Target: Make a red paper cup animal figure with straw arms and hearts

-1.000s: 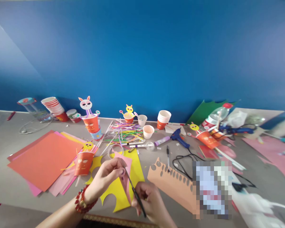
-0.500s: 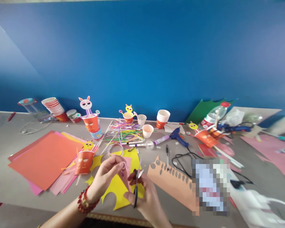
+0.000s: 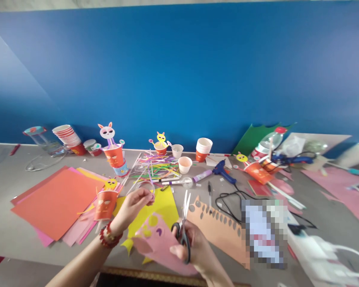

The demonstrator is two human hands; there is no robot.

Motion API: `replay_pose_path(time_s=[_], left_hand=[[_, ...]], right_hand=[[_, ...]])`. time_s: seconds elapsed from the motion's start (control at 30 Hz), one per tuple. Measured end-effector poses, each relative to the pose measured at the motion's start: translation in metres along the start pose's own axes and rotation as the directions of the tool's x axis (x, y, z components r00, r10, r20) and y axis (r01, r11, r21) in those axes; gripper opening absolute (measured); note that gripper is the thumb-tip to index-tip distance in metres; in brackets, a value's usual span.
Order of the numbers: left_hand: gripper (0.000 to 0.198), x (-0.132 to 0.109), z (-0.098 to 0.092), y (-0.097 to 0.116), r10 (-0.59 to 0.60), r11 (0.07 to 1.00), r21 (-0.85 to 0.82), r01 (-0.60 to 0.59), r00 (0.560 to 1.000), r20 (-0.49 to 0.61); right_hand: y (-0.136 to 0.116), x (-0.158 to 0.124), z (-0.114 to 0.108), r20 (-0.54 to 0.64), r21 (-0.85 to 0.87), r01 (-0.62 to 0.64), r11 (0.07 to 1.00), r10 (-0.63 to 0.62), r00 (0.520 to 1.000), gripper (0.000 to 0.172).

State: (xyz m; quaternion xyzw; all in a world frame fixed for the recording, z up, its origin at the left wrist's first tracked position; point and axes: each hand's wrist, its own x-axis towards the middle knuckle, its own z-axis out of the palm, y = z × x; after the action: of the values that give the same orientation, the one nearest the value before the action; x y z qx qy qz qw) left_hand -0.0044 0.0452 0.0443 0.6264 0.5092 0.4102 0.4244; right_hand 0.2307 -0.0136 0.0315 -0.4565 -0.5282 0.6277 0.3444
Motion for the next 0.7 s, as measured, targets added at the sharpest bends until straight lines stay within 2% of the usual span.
replay_pose_path(time_s=[0.07, 0.23, 0.3, 0.37, 0.47, 0.57, 0.63, 0.7], left_hand=[[0.027, 0.003, 0.005, -0.015, -0.016, 0.994, 0.110, 0.011, 0.999, 0.044], [0.016, 0.004, 0.009, -0.037, -0.051, 0.942, 0.335, 0.035, 0.998, 0.040], [0.008, 0.004, 0.006, -0.037, -0.054, 0.926, 0.376, 0.040, 0.998, 0.025], [0.013, 0.005, 0.002, -0.032, -0.041, 0.921, 0.387, 0.030, 0.999, 0.019], [0.023, 0.005, -0.001, -0.017, -0.002, 0.936, 0.351, -0.023, 0.998, 0.069], [0.031, 0.002, -0.001, 0.001, 0.029, 0.970, 0.226, -0.087, 0.968, 0.248], [0.030, 0.000, 0.001, 0.011, 0.011, 0.995, 0.081, -0.054, 0.892, 0.453], [0.025, -0.002, 0.001, 0.016, -0.010, 0.999, 0.031, -0.010, 0.825, 0.565]], right_hand=[[0.000, 0.001, -0.007, 0.006, -0.007, -0.033, 0.999, 0.033, 0.999, 0.024], [0.000, 0.005, -0.017, -0.025, -0.052, -0.015, 0.999, 0.014, 1.000, 0.031], [-0.002, 0.007, -0.019, -0.038, -0.068, -0.017, 0.998, 0.014, 0.999, 0.032], [-0.005, 0.009, -0.021, -0.032, -0.070, -0.017, 0.997, 0.015, 0.999, 0.032], [-0.011, 0.014, -0.023, 0.023, -0.082, 0.000, 0.997, 0.002, 1.000, 0.028], [-0.015, 0.019, -0.025, 0.113, -0.127, 0.032, 0.991, -0.018, 0.993, 0.023], [-0.019, 0.022, -0.026, 0.164, -0.185, 0.046, 0.982, -0.015, 0.986, 0.021], [-0.026, 0.023, -0.027, 0.182, -0.271, 0.075, 0.960, -0.025, 0.983, 0.020]])
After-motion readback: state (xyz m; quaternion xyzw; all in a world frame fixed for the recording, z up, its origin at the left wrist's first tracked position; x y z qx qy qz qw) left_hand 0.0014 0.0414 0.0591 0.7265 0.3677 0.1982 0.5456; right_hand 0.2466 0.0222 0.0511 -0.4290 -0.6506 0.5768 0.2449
